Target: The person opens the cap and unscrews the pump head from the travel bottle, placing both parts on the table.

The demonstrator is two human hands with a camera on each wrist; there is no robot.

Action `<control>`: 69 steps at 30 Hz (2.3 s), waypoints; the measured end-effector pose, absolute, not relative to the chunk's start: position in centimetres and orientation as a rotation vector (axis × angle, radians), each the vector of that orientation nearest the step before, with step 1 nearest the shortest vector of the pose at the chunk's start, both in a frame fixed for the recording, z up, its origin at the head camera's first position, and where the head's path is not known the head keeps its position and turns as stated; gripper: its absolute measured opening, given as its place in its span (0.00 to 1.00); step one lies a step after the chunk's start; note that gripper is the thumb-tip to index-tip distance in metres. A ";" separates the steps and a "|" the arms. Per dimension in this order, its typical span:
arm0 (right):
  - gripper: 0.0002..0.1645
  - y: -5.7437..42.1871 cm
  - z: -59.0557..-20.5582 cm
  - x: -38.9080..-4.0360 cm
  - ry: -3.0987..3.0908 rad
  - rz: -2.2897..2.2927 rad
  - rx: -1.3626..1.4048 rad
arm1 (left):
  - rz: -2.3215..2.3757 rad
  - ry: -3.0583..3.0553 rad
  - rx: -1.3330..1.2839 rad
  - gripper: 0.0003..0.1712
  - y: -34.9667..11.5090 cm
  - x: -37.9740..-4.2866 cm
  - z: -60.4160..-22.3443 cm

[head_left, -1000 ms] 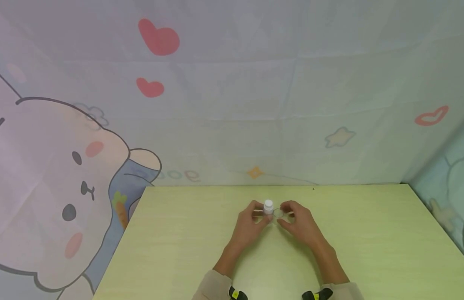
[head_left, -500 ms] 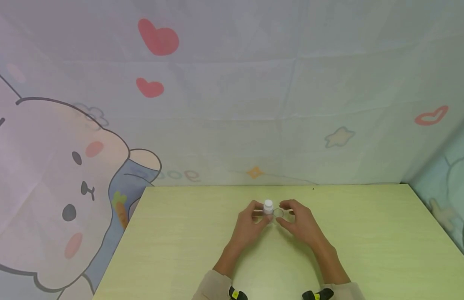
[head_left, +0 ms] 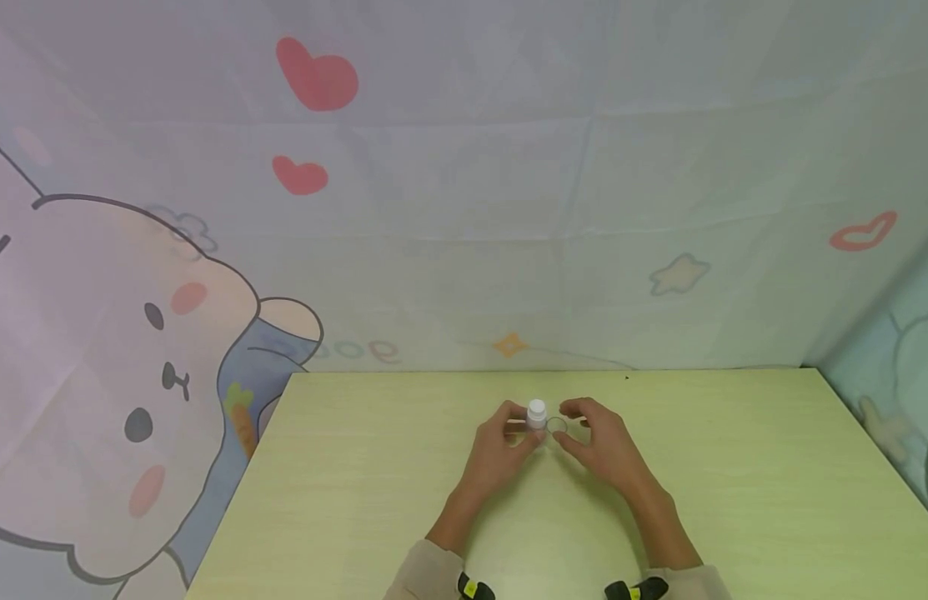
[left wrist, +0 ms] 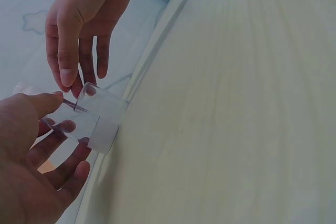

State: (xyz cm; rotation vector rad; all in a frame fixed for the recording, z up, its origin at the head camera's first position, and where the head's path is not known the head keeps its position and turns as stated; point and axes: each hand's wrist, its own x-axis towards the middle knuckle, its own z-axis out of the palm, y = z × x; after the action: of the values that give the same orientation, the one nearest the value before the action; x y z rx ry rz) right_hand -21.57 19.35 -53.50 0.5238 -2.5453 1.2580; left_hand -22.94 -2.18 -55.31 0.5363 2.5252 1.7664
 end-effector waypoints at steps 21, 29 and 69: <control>0.23 19.0 -52.7 -21.4 -2.521 1.247 0.507 | 1.810 2.455 0.511 0.17 -2.4 -23.2 -55.9; 0.23 18.7 -52.4 -21.3 -2.486 1.227 0.531 | 1.827 2.436 0.521 0.17 -2.5 -23.2 -56.0; 0.20 15.5 -52.9 -20.7 -2.394 1.328 0.427 | 1.842 2.429 0.583 0.17 -2.5 -23.4 -56.4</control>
State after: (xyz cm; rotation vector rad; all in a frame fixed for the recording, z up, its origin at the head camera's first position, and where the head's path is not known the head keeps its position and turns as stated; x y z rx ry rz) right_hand -20.75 15.52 -52.86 0.4265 -2.3941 1.3284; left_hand -23.36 -2.53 -56.39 0.5832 2.4287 1.8416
